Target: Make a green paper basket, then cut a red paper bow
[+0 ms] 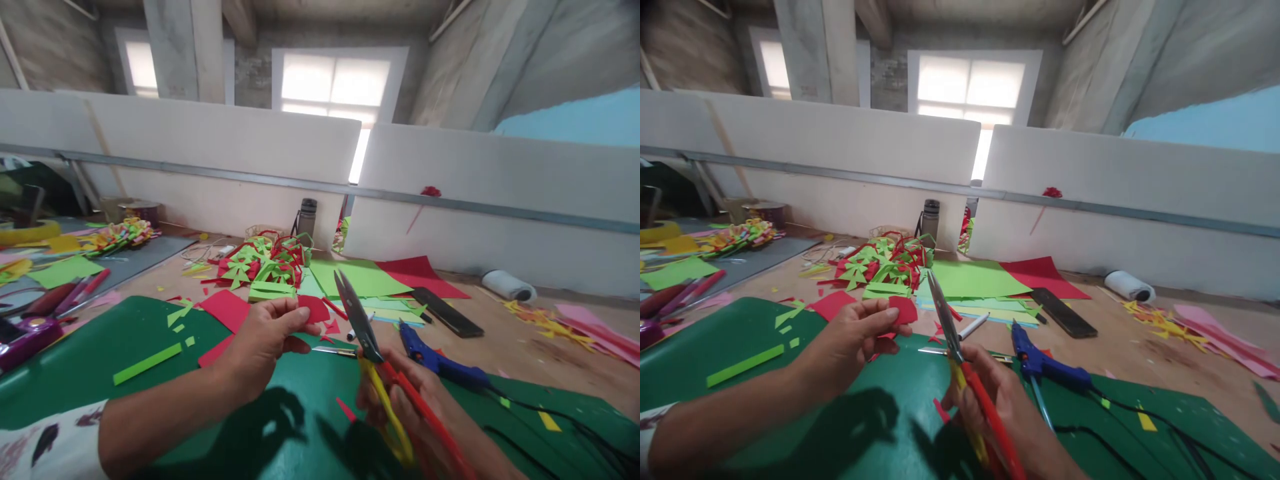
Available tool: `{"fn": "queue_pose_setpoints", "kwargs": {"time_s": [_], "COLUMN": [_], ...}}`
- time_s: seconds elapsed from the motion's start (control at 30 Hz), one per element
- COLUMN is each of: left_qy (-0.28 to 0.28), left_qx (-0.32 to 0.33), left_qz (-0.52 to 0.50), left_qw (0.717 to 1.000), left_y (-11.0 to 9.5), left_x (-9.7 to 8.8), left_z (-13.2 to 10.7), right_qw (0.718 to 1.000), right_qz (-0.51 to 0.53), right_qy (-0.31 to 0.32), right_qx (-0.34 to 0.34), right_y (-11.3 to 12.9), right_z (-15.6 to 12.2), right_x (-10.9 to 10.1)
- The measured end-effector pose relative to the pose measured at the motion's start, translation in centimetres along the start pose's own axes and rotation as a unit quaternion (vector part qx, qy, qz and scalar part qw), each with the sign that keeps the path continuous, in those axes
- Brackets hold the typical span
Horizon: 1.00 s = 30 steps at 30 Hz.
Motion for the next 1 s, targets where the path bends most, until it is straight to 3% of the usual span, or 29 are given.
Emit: {"fn": "queue_pose_setpoints", "kwargs": {"time_s": [0.07, 0.17, 0.3, 0.5, 0.7, 1.0], "left_qy": [0.002, 0.015, 0.018, 0.017, 0.021, 0.020], "left_qx": [0.000, -0.004, -0.016, -0.032, -0.038, -0.039], "left_qz": [-0.011, -0.032, -0.045, -0.038, -0.023, -0.035], "left_qw": [1.000, 0.999, 0.999, 0.999, 0.999, 0.998], "left_y": [-0.2, -0.1, 0.4, 1.0, 1.3, 1.7], "left_x": [0.4, 1.0, 1.2, 1.0, 0.9, 0.6], "left_z": [-0.2, -0.4, -0.5, -0.4, -0.2, -0.1], "right_qw": [1.000, 0.998, 0.999, 0.995, 0.997, 0.997], "right_qz": [0.007, 0.008, 0.028, 0.043, -0.006, -0.031], "right_qy": [0.005, 0.064, 0.042, 0.083, 0.071, 0.068], "right_qx": [-0.022, -0.028, 0.012, 0.044, -0.009, -0.008], "right_y": [0.0, -0.9, -2.4, -3.1, -3.1, -3.1], "right_z": [-0.1, 0.0, 0.3, 0.5, 0.6, 0.5], "right_x": [0.3, 1.6, 1.5, 2.0, 1.7, 1.7]}}
Point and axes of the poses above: each hand's wrist, its own z-axis towards the middle knuckle, its own x-axis out of the palm, y = z × x, the point moved 9 cm from there along z, towards the middle knuckle, and after that the axes turned 13 degrees about -z, right-handed, at the moved point
